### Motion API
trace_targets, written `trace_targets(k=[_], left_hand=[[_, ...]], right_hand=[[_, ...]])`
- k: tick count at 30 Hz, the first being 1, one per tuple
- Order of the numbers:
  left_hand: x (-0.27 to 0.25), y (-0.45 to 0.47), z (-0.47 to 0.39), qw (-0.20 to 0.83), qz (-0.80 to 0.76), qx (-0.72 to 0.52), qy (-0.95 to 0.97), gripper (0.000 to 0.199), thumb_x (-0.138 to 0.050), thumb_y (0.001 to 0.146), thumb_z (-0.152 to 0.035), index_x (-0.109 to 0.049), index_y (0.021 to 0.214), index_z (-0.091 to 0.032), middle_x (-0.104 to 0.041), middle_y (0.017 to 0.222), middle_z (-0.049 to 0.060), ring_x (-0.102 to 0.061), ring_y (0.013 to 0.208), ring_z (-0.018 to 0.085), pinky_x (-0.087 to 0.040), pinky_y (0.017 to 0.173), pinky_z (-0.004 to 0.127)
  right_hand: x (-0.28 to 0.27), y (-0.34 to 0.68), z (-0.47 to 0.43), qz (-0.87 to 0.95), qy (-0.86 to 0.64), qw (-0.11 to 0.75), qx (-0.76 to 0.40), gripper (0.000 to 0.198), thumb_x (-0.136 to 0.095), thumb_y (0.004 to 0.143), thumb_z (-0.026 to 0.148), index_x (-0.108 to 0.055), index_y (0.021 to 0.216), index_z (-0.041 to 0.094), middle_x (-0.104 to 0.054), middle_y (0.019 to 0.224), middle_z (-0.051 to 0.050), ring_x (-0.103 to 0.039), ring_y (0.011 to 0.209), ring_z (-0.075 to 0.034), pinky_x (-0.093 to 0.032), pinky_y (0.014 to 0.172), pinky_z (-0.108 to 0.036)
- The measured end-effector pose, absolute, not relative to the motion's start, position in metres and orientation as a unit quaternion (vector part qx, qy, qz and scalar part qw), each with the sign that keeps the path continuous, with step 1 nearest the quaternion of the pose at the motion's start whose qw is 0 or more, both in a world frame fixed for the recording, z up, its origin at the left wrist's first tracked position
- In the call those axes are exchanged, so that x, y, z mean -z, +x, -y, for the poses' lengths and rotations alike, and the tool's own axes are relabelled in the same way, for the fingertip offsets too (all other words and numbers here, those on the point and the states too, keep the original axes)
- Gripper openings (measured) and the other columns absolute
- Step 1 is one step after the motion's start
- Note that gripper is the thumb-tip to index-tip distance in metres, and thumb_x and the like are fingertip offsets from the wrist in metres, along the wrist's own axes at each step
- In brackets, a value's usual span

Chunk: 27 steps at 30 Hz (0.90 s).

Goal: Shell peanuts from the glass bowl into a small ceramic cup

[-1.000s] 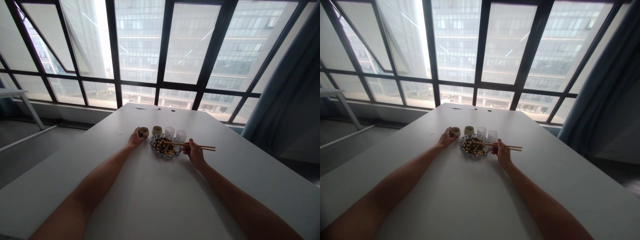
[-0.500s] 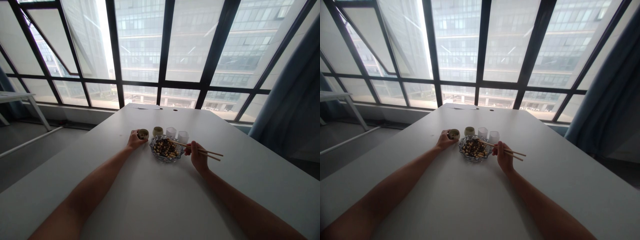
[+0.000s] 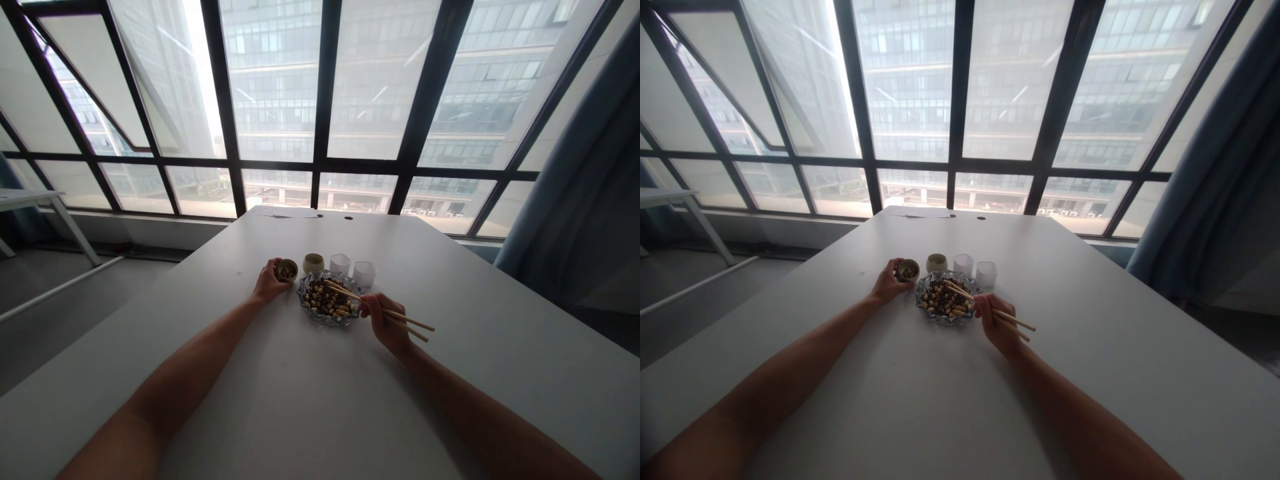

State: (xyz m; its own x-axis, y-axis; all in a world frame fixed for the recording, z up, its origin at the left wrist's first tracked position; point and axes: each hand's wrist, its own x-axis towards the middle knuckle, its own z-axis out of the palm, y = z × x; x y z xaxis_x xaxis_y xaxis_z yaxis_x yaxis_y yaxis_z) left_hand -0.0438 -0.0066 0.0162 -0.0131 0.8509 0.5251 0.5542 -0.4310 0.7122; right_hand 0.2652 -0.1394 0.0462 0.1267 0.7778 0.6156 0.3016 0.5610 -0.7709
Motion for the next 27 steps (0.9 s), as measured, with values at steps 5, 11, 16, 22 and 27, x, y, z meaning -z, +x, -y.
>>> trace_targets(k=[5,11,16,22,27], left_hand=[[-0.016,-0.043,0.007,0.152,-0.509,-0.49,0.691,0.078,-0.084,0.058,-0.026,-0.052,0.129,-0.02,-0.066,0.118,0.009,-0.064,0.108,0.026,-0.051,0.096,0.042],[-0.016,-0.044,0.008,0.113,-0.504,-0.493,0.7,0.082,-0.082,0.057,-0.021,-0.053,0.133,-0.014,-0.059,0.129,0.014,-0.056,0.123,0.031,-0.044,0.109,0.043],[-0.014,-0.045,0.01,0.111,-0.498,-0.497,0.702,0.079,-0.082,0.058,-0.02,-0.053,0.132,-0.015,-0.058,0.128,0.013,-0.055,0.123,0.03,-0.044,0.109,0.044],[-0.015,-0.043,0.012,0.116,-0.492,-0.501,0.703,0.077,-0.082,0.058,-0.02,-0.054,0.129,-0.016,-0.059,0.126,0.014,-0.057,0.119,0.03,-0.045,0.107,0.045],[-0.017,-0.044,0.014,0.121,-0.49,-0.503,0.701,0.077,-0.083,0.057,-0.02,-0.055,0.129,-0.016,-0.059,0.124,0.013,-0.058,0.118,0.03,-0.047,0.105,0.044]], right_hand=[[-0.048,0.261,0.139,0.603,-0.435,0.631,-0.22,0.051,-0.058,0.086,0.069,-0.07,0.077,0.021,-0.07,0.062,-0.005,-0.063,0.051,-0.018,-0.053,0.051,-0.031],[-0.05,0.259,0.137,0.596,-0.445,0.633,-0.215,0.053,-0.056,0.086,0.072,-0.069,0.078,0.021,-0.069,0.061,-0.005,-0.062,0.048,-0.017,-0.05,0.047,-0.03],[-0.059,0.256,0.137,0.583,-0.443,0.65,-0.202,0.054,-0.054,0.088,0.071,-0.067,0.078,0.02,-0.067,0.058,-0.005,-0.058,0.045,-0.015,-0.046,0.044,-0.028],[-0.099,0.221,0.123,0.617,-0.4,0.639,-0.224,0.055,-0.053,0.087,0.073,-0.067,0.075,0.021,-0.065,0.056,-0.004,-0.056,0.044,-0.015,-0.046,0.043,-0.028],[-0.117,0.177,0.093,0.676,-0.367,0.582,-0.264,0.057,-0.052,0.085,0.076,-0.065,0.073,0.022,-0.062,0.055,-0.002,-0.054,0.043,-0.014,-0.043,0.041,-0.027]])
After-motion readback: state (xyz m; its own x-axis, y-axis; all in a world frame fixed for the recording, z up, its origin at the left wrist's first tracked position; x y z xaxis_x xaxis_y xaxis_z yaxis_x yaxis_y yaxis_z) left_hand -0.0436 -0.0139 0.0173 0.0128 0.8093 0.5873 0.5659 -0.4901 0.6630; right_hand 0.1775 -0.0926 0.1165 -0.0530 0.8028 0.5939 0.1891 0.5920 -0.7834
